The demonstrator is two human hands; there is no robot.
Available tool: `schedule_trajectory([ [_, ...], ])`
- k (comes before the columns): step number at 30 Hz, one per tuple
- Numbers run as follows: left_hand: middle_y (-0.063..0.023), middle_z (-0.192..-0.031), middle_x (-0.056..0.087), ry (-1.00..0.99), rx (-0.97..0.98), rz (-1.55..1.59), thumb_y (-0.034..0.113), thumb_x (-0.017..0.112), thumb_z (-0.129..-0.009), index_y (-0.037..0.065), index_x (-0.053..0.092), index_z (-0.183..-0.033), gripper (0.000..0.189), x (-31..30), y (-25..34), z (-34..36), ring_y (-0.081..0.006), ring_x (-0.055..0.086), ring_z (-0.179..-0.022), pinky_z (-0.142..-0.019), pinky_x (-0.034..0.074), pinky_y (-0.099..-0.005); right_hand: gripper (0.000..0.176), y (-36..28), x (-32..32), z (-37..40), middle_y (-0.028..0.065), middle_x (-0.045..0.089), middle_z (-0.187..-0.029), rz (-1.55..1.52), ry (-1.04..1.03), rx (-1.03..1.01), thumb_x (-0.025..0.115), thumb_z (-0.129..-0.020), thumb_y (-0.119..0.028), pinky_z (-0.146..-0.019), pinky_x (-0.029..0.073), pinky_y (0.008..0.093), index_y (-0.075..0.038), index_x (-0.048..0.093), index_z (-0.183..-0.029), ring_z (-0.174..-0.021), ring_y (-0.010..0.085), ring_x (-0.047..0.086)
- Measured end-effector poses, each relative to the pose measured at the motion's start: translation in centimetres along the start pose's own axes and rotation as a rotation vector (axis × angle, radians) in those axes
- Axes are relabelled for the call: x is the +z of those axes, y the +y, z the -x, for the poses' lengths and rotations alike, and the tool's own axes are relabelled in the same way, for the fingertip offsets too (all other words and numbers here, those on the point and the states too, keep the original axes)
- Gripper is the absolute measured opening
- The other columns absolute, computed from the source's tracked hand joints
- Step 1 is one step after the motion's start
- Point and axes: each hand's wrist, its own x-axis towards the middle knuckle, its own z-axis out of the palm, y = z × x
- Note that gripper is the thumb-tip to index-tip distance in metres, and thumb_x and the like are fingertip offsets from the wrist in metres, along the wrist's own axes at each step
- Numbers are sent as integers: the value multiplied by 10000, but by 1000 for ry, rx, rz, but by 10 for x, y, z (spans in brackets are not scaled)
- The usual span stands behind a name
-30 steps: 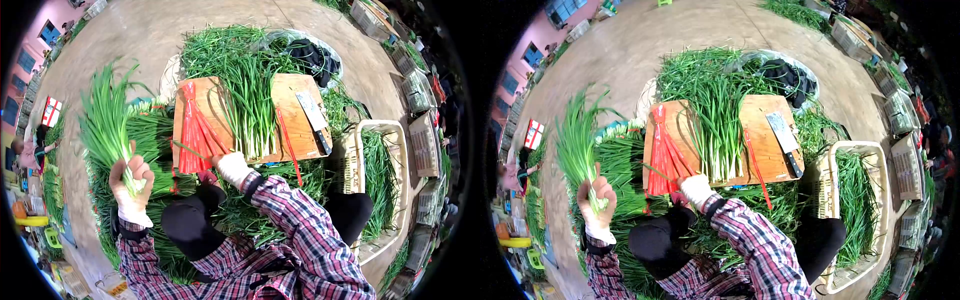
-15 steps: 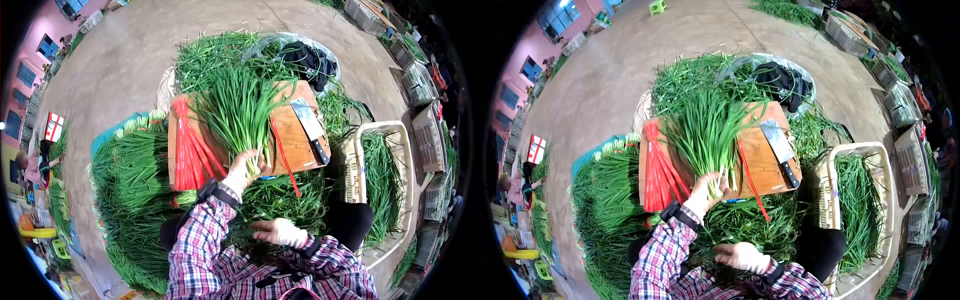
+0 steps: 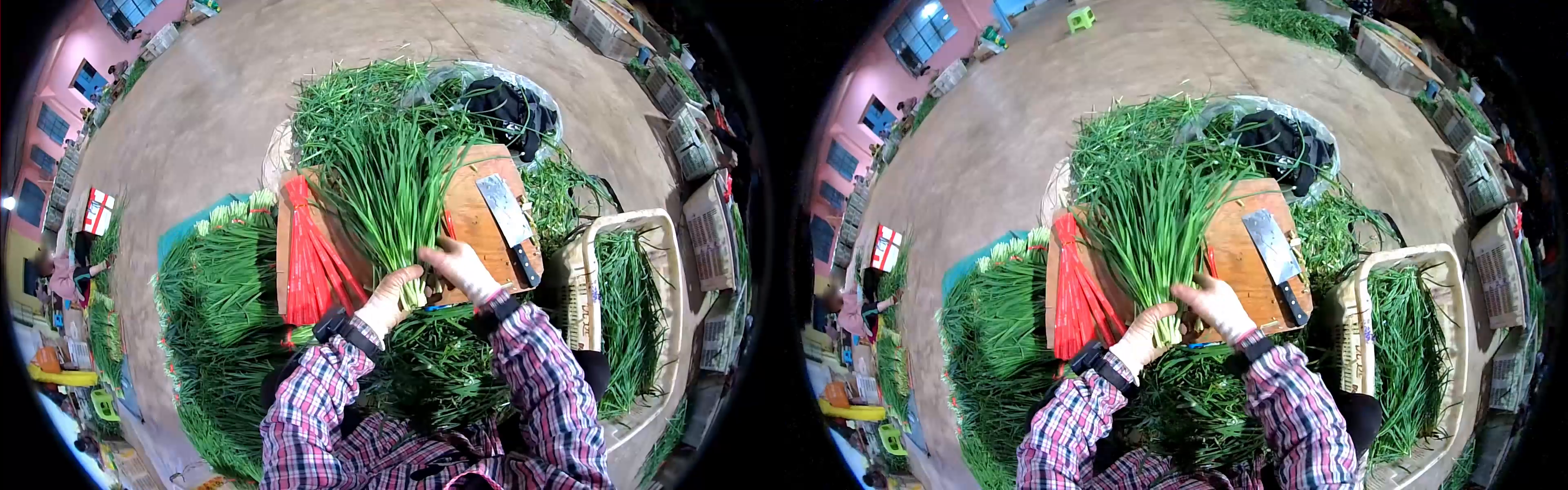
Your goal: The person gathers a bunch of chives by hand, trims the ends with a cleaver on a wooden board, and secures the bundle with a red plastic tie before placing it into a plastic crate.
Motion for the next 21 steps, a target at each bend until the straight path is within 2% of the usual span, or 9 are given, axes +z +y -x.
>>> schedule_trajectory([
  [3,-154,-1109,680,-14,-131,12,169,663,-872,-29,567,-1212,406,-13,7,-9,-296,676,-996,-907,554,-439,899,2,8,-33,280,634,-1175,145,32,-118,719,-754,-572,-914,502,339,132,522,-1278,-1091,299,640],
  [6,-133,-1111,684,54,-175,-280,213,687,-878,-10,571,-1221,425,-18,31,-3,-263,681,-983,-893,557,-426,898,-15,7,-43,275,670,-1084,311,-25,-122,698,-730,-645,-903,507,370,118,595,-1191,-1045,332,659],
  [8,-106,-1057,703,-17,-216,-452,305,704,-875,14,603,-1193,443,-14,46,7,-233,693,-939,-854,565,-398,860,-30,7,-35,224,690,-1037,431,-30,-68,743,-733,-609,-844,523,347,108,596,-1183,-958,275,679],
  [12,-65,-825,699,225,-497,-1015,514,709,-829,22,674,-1033,534,19,76,17,-231,671,-718,-623,576,-400,699,-18,9,-50,172,709,-915,324,-95,-86,741,-770,-546,-735,535,348,73,653,-1083,-826,236,690],
  [14,-183,-1202,582,233,-602,-1050,574,697,-821,-18,515,-1247,752,14,84,5,-337,646,-796,-692,575,-446,643,-20,8,-45,163,701,-848,490,-24,-115,735,-787,-512,-713,531,353,71,660,-1047,-779,250,683],
  [16,-187,-1364,449,174,-608,-1151,610,713,-789,-11,405,-1342,886,13,91,10,-377,628,-831,-713,567,-455,637,-13,9,-48,178,698,-844,482,-20,-151,730,-790,-502,-734,530,362,77,656,-1045,-792,278,684],
  [17,-164,-1222,582,389,-657,-1221,660,705,-762,-1,510,-1274,859,22,84,8,-338,647,-794,-694,574,-433,635,-11,11,-48,192,701,-871,480,7,-166,730,-793,-493,-751,530,366,81,653,-1054,-816,290,687],
  [18,-154,-1007,671,190,-586,-1231,757,642,-735,-19,624,-1128,870,25,91,19,-284,668,-737,-663,580,-397,634,-8,12,-47,206,703,-897,477,32,-179,731,-796,-484,-769,529,370,84,649,-1064,-840,302,689],
  [21,-180,-802,701,234,-668,-1604,884,446,-737,-68,697,-886,996,34,105,28,-267,693,-680,-641,572,-339,620,0,13,-48,244,691,-966,391,16,-193,702,-785,-498,-842,512,403,59,660,-1053,-950,355,666],
])
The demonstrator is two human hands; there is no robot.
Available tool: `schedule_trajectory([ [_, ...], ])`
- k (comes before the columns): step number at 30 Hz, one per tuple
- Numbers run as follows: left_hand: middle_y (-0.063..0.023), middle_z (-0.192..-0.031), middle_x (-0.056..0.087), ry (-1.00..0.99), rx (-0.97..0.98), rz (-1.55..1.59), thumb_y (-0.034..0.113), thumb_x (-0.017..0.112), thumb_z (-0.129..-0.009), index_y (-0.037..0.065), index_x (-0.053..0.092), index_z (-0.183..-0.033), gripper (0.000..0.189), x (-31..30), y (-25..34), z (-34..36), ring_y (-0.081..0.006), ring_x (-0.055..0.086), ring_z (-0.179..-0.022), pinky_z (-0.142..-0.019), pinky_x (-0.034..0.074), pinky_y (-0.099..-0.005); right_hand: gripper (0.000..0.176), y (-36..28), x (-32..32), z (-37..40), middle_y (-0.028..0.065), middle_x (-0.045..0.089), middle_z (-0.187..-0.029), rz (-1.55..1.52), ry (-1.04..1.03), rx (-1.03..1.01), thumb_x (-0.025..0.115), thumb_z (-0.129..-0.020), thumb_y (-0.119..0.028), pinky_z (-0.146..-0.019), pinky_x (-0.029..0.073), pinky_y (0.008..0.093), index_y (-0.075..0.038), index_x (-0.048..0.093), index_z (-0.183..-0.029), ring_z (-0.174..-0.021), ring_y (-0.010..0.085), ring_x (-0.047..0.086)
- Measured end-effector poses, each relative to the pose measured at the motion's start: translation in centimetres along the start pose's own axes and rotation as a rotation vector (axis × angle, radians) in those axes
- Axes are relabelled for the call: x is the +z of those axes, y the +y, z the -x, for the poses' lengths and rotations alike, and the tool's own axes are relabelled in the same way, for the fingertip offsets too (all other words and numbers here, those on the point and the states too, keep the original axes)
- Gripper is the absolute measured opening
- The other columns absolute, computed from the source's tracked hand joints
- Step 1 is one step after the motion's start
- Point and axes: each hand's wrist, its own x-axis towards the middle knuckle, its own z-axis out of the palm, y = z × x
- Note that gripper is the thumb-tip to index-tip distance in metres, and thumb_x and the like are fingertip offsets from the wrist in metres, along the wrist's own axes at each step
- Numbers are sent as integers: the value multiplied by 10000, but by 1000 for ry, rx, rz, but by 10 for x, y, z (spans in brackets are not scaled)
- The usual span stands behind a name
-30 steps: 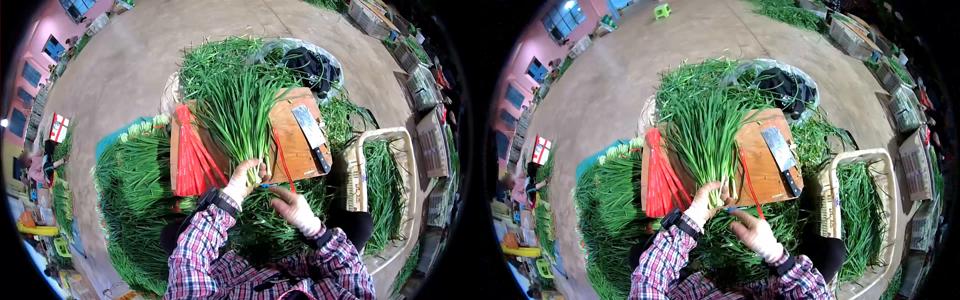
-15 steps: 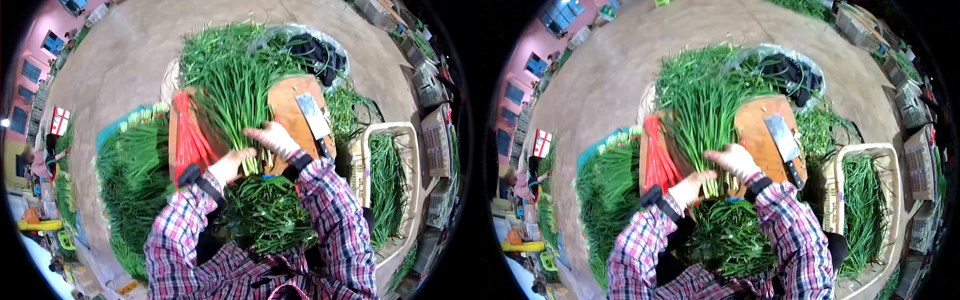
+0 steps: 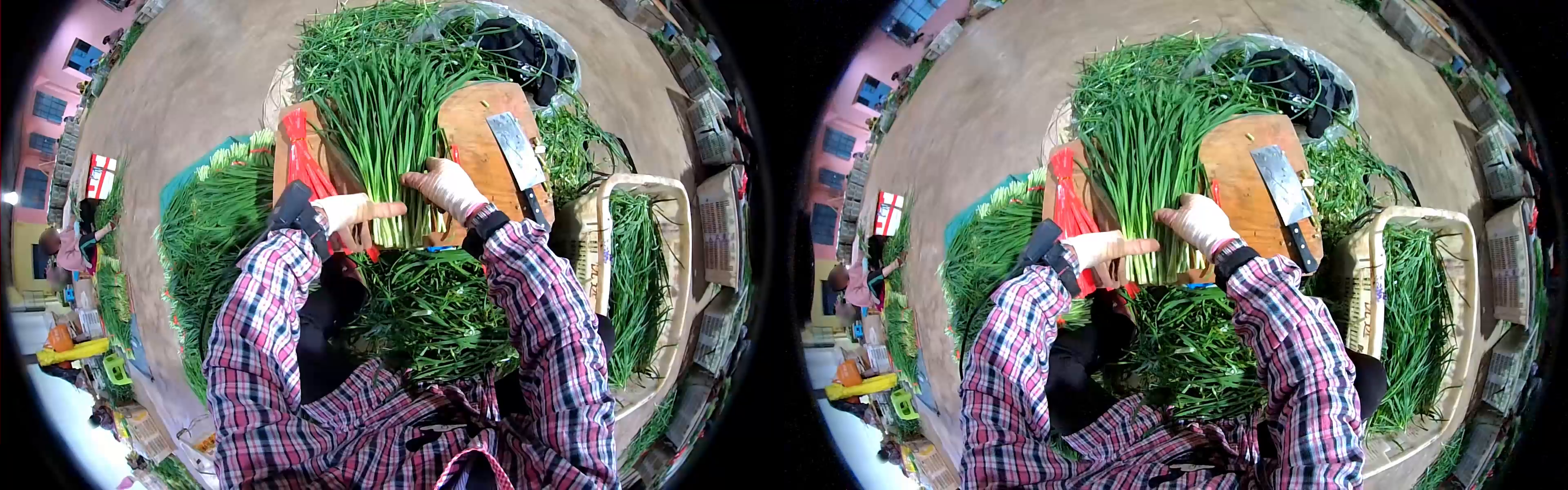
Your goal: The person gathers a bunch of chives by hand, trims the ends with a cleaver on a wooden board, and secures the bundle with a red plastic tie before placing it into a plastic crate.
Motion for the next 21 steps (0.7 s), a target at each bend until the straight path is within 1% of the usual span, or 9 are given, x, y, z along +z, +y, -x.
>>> schedule_trajectory([
  [3,-254,-815,698,19,-54,103,868,420,-768,-103,702,-851,1015,-3,1,9,-303,707,-689,-702,580,-337,631,4,1,-2,253,684,-992,13,8,-15,703,-793,-497,-853,507,409,67,647,-1071,-972,366,658],
  [7,-339,-947,660,212,-50,342,715,529,-855,-143,603,-1089,892,-7,-16,-19,-418,691,-780,-699,584,-462,648,10,3,-5,264,679,-994,32,17,-63,703,-793,-503,-855,505,420,83,640,-1062,-983,380,653],
  [8,-261,-826,642,224,-13,426,689,562,-858,-122,568,-1019,827,-8,-19,-24,-324,665,-706,-650,523,-428,613,11,4,-5,260,679,-974,30,32,-73,692,-807,-500,-846,505,429,64,645,-1044,-971,390,650],
  [9,-268,-855,652,326,45,412,611,526,-919,-94,567,-1075,723,-4,-22,-28,-343,672,-717,-663,534,-440,595,11,5,-4,251,684,-961,61,34,-76,699,-813,-483,-826,510,420,60,643,-1049,-946,376,660],
  [11,-240,-871,662,488,44,349,536,463,-968,-52,584,-1069,609,3,-23,-49,-344,679,-725,-658,533,-465,559,9,5,-5,235,692,-936,121,48,-85,713,-826,-451,-786,521,400,52,639,-1059,-897,347,681],
  [12,-239,-885,663,562,141,262,470,446,-979,-25,589,-1023,517,11,-17,-47,-375,671,-732,-673,525,-474,522,4,7,2,246,683,-941,175,88,-122,681,-849,-448,-787,518,424,26,641,-1065,-908,382,667],
  [14,-273,-888,638,907,325,-184,377,461,-962,-2,592,-937,402,23,-29,-75,-426,631,-819,-748,502,-490,528,0,15,6,251,675,-931,240,106,-152,655,-864,-455,-780,508,452,5,622,-1121,-919,401,649],
  [15,-284,-897,632,1025,295,-268,357,463,-956,3,597,-923,380,29,-24,-77,-438,618,-863,-781,491,-492,519,1,21,4,251,673,-929,229,112,-111,649,-869,-451,-777,504,460,-4,615,-1130,-921,402,645],
  [21,-243,-945,647,1001,271,-319,492,430,-968,0,601,-897,526,28,-26,-43,-416,607,-942,-819,466,-503,539,18,20,6,228,683,-945,122,205,-188,648,-870,-470,-794,505,443,7,610,-1118,-937,385,651],
])
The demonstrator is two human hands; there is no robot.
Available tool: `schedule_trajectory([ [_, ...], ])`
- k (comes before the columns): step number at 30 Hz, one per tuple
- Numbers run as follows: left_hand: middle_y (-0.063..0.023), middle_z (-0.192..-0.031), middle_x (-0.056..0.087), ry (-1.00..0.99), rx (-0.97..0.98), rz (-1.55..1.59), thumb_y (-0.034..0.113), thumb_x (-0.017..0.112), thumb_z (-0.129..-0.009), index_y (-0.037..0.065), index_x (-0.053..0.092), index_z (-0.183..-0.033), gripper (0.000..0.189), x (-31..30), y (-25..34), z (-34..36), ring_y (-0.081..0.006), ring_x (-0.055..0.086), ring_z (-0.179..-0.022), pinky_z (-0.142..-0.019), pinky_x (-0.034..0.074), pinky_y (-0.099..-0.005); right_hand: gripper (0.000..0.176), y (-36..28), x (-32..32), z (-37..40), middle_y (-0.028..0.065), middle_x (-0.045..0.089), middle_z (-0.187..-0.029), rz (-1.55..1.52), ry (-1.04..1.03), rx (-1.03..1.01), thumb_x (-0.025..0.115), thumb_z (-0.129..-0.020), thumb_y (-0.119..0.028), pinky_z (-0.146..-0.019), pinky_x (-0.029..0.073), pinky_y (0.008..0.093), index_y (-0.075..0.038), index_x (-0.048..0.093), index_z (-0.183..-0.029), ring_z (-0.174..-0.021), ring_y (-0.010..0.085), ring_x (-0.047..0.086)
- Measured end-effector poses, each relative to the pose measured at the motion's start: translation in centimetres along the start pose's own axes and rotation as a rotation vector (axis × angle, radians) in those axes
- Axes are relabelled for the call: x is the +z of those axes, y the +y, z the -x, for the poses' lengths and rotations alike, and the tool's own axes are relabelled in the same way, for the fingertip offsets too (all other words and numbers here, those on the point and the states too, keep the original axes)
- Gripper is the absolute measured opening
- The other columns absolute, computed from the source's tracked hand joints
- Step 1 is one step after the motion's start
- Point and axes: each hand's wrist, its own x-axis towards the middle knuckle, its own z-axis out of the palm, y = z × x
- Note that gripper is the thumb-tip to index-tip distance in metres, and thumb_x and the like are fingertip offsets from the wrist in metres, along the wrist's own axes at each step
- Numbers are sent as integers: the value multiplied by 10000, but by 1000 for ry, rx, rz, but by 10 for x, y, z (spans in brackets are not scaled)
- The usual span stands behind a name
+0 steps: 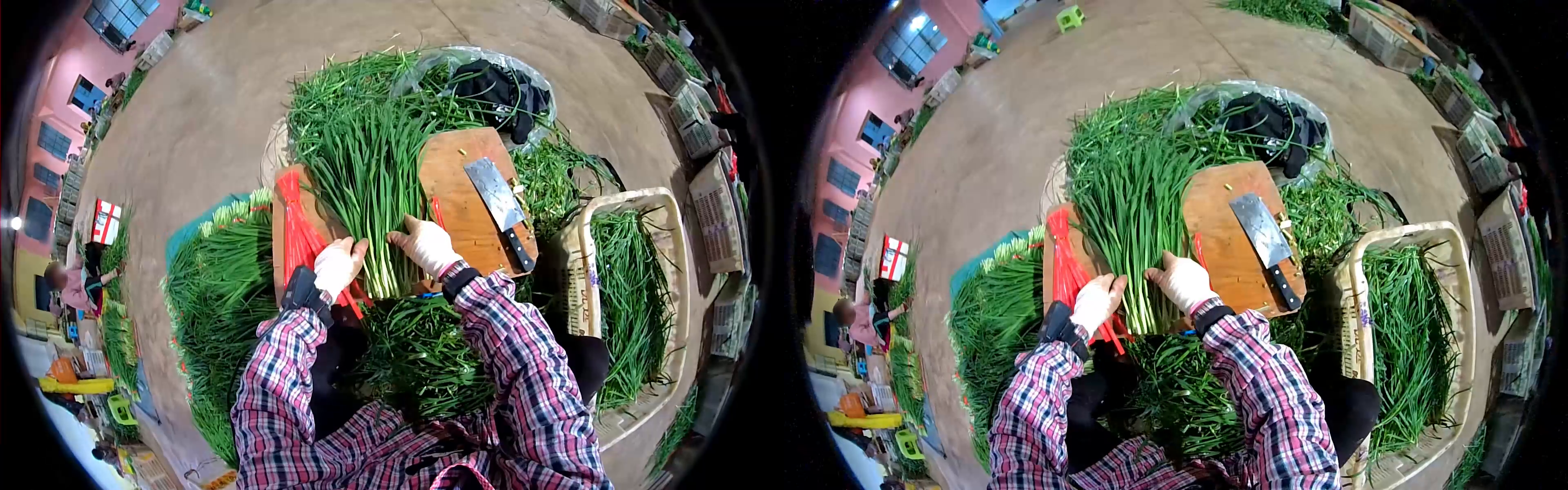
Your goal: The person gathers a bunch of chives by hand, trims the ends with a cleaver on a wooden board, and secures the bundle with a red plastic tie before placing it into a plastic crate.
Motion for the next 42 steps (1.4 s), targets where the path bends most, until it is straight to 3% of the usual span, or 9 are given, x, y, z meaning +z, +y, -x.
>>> schedule_trajectory([
  [2,-256,-1022,647,84,-16,-15,509,457,-963,-5,640,-1068,556,13,-12,3,-405,610,-1006,-891,471,-466,588,-5,-12,-1,222,686,-947,6,-95,48,658,-850,-512,-802,509,433,15,611,-1106,-951,375,653],
  [11,-272,-1170,586,521,123,325,305,552,-969,2,491,-1292,448,41,-21,2,-450,579,-1037,-882,490,-480,680,1,-11,5,255,662,-1091,-100,-55,95,614,-856,-489,-888,499,427,-5,525,-1324,-1053,375,632],
  [15,-234,-1477,347,627,295,312,377,521,-973,14,408,-1400,573,35,-2,-3,-437,349,-1347,-1101,312,-497,635,11,-2,8,251,673,-1045,-148,20,60,637,-854,-422,-885,500,428,-40,514,-1347,-1032,375,639],
  [19,-213,-1515,327,558,589,44,495,420,-989,22,365,-1451,664,29,20,-13,-407,277,-1413,-1151,230,-523,546,-4,-12,14,215,684,-933,1,41,-17,642,-869,-346,-751,524,443,-83,529,-1334,-867,375,664],
  [24,-186,-1505,360,439,769,177,476,396,-969,24,399,-1427,643,41,31,-31,-392,309,-1400,-1153,206,-550,491,6,4,6,191,675,-861,149,33,-264,641,-867,-274,-679,522,455,-168,527,-1332,-799,386,656],
  [31,-167,-1394,476,417,708,151,579,297,-984,13,444,-1378,705,47,25,-30,-385,397,-1325,-1119,254,-533,545,-4,-24,6,214,673,-909,20,-212,-88,604,-861,-322,-723,524,465,-200,465,-1374,-825,401,649],
  [35,-154,-1353,483,457,679,173,565,315,-986,41,511,-1326,655,46,25,-27,-396,399,-1288,-1111,264,-545,412,4,-41,-4,185,691,-932,-195,-151,-102,623,-876,-379,-764,535,397,-145,631,-1214,-876,344,668],
  [39,-143,-1293,509,484,682,177,532,344,-996,73,597,-1191,559,48,25,-29,-380,417,-1259,-1092,284,-553,361,19,-51,-21,96,682,-788,-560,-181,189,648,-893,-257,-550,510,297,-42,640,-1183,-551,137,619],
  [42,-139,-1293,512,465,678,186,532,337,-1000,77,602,-1194,561,46,23,-27,-381,417,-1259,-1093,285,-552,283,19,-52,-35,58,622,-680,-776,-78,259,622,-911,-241,-474,469,283,1,656,-1052,-485,134,570],
])
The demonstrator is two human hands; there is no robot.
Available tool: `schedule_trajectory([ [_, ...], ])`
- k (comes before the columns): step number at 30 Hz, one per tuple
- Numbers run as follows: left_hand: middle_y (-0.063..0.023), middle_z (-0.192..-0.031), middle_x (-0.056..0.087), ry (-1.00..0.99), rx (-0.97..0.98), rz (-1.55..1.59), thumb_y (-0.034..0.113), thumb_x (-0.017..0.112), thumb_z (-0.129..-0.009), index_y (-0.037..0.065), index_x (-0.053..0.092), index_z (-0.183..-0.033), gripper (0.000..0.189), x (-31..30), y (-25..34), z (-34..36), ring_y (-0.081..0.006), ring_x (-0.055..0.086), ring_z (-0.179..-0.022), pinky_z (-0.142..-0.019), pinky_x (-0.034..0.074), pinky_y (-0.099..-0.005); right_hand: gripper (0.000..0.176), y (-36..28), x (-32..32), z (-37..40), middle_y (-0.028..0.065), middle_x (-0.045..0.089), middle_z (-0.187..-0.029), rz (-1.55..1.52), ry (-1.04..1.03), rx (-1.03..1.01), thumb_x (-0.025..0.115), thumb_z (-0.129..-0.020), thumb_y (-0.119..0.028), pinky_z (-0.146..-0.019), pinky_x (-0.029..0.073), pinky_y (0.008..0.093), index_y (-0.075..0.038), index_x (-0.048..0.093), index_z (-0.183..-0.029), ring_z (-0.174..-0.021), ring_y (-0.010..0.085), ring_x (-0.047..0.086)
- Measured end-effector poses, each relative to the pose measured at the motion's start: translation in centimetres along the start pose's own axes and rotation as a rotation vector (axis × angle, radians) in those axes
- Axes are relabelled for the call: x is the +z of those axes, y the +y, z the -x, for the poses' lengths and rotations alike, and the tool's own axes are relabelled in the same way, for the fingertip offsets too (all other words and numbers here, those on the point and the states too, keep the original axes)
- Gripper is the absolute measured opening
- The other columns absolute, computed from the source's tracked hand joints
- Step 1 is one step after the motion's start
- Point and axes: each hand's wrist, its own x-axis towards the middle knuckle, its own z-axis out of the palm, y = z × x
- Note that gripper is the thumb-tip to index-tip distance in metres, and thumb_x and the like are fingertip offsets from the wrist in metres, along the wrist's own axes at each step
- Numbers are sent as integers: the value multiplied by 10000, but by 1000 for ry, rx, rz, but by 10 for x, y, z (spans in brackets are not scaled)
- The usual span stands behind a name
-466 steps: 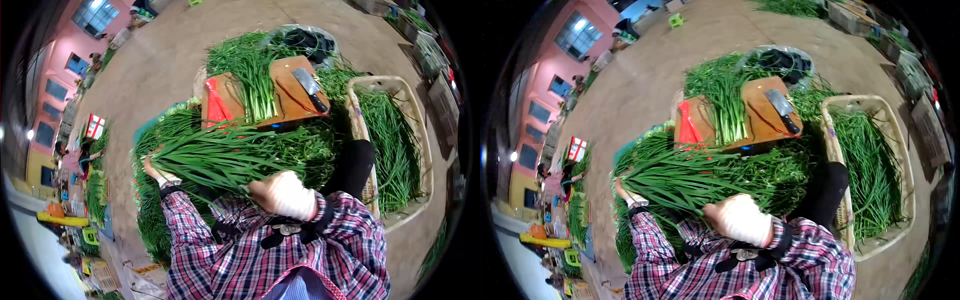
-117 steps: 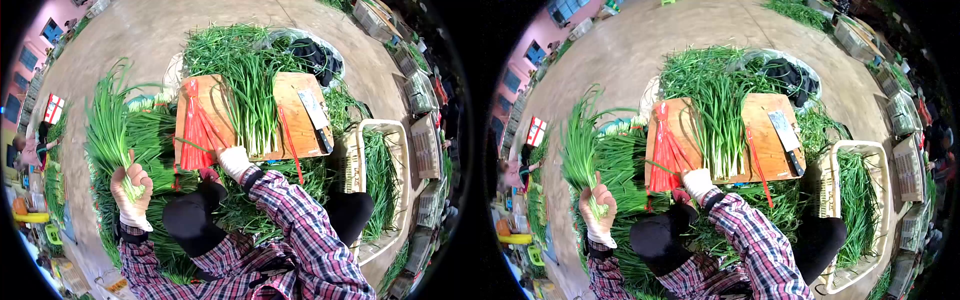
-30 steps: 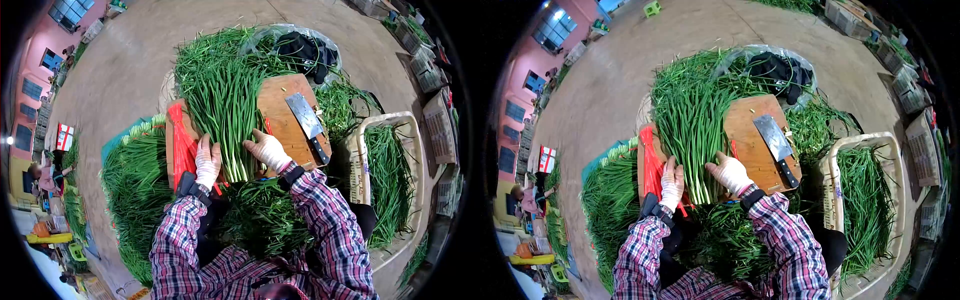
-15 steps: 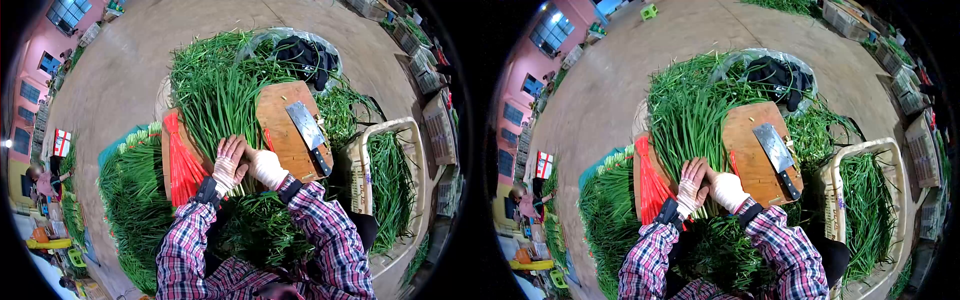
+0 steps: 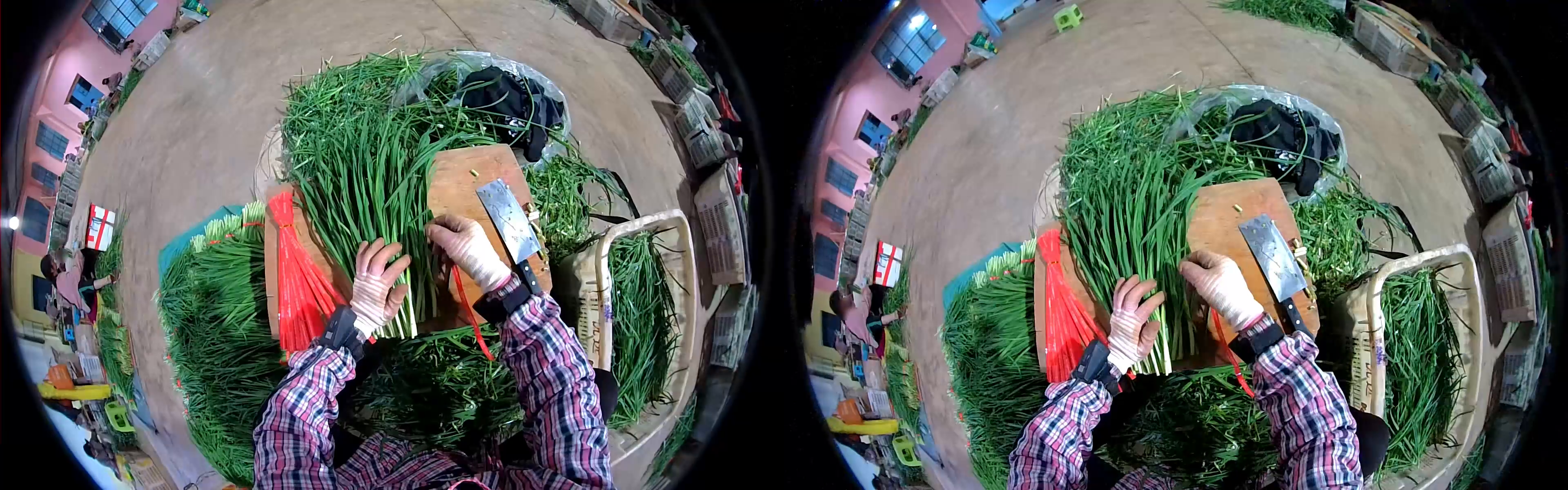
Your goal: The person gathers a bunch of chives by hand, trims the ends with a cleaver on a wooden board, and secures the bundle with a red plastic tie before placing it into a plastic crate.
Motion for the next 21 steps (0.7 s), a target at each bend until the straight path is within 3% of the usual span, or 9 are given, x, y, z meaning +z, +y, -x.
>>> schedule_trajectory([
  [1,-139,-1294,512,1,-7,7,532,337,-999,79,601,-1197,561,0,0,0,-380,417,-1259,-1094,284,-551,267,-4,-1,-5,46,604,-660,-19,6,21,621,-908,-251,-447,450,276,0,644,-997,-472,132,555],
  [8,-138,-1300,510,0,-34,12,547,332,-996,83,584,-1225,576,0,1,-1,-370,424,-1260,-1100,280,-543,320,-16,21,-39,62,611,-645,-49,32,140,635,-894,-293,-432,428,277,8,638,-1002,-466,157,551],
  [13,-141,-1320,503,12,-24,8,533,319,-998,48,543,-1288,607,2,1,-2,-366,420,-1267,-1109,270,-526,320,-6,33,-62,64,601,-627,6,62,87,660,-880,-280,-429,432,284,23,636,-979,-457,158,543],
  [18,-113,-1319,511,-16,-48,-20,473,316,-1003,66,560,-1288,553,2,-1,-1,-347,424,-1265,-1112,269,-517,257,-3,21,-39,27,574,-623,-216,202,147,658,-898,-269,-385,397,274,-20,638,-954,-430,124,500],
  [21,-99,-1292,523,-27,-43,-42,420,340,-1005,111,595,-1246,467,3,-1,0,-339,428,-1253,-1107,279,-519,242,-2,8,-12,26,574,-649,-385,212,134,676,-884,-244,-429,402,271,-18,643,-965,-477,123,498],
])
